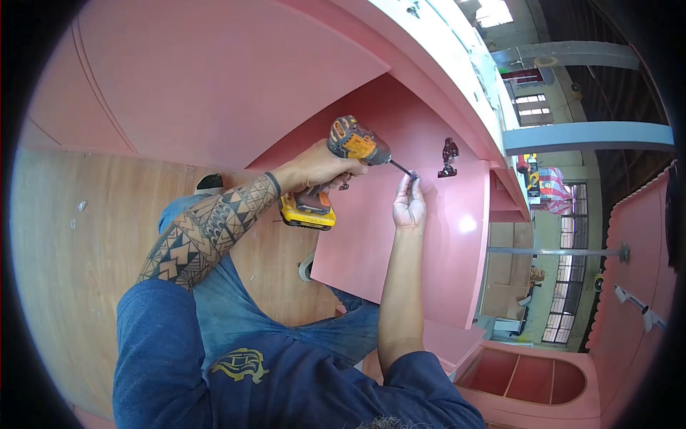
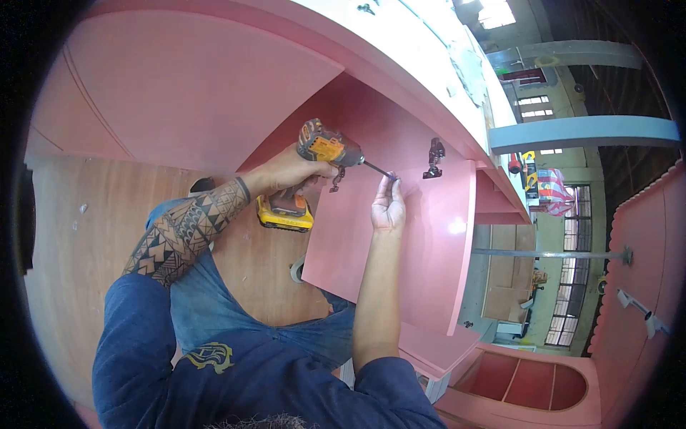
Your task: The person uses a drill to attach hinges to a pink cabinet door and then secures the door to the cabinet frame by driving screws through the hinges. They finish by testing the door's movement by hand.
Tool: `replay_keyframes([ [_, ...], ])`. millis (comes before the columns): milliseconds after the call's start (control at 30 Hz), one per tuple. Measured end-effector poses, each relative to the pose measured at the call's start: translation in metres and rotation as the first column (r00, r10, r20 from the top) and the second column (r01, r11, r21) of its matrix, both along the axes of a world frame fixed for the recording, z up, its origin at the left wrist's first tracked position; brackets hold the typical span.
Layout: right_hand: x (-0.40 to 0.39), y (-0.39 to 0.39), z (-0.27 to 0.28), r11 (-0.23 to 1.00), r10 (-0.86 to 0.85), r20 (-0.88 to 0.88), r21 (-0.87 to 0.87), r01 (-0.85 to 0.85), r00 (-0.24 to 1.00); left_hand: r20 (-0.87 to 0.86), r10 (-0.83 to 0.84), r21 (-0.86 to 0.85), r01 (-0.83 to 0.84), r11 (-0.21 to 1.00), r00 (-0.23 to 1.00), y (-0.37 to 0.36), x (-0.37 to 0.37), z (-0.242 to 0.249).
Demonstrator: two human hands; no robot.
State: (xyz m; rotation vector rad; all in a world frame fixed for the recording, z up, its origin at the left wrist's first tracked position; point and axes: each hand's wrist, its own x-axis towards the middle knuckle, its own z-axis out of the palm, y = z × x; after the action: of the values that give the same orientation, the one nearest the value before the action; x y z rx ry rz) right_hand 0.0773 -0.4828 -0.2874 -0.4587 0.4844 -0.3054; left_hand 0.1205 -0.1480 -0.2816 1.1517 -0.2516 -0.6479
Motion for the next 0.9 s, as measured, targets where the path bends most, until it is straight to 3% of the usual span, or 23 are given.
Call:
replay_keyframes([
  [133,0.003,0.008,0.009,0.992,0.062,-0.008,-0.112,-0.062,0.998,-0.059,-0.058,0.056,0.061,0.997,0.997,0.008,0.001,0.002],
  [167,0.005,0.009,0.011,0.985,0.074,-0.029,-0.152,-0.078,0.997,-0.079,-0.055,0.006,0.056,0.998,0.995,0.007,0.001,-0.002],
  [500,0.015,0.016,0.000,0.993,-0.060,0.022,-0.104,0.062,0.998,-0.138,-0.029,-0.081,0.018,0.997,0.990,-0.004,-0.003,-0.013],
  [900,0.011,0.006,0.001,0.996,-0.007,0.001,-0.092,0.007,1.000,-0.116,-0.084,-0.091,0.073,0.993,0.990,-0.014,0.004,-0.025],
])
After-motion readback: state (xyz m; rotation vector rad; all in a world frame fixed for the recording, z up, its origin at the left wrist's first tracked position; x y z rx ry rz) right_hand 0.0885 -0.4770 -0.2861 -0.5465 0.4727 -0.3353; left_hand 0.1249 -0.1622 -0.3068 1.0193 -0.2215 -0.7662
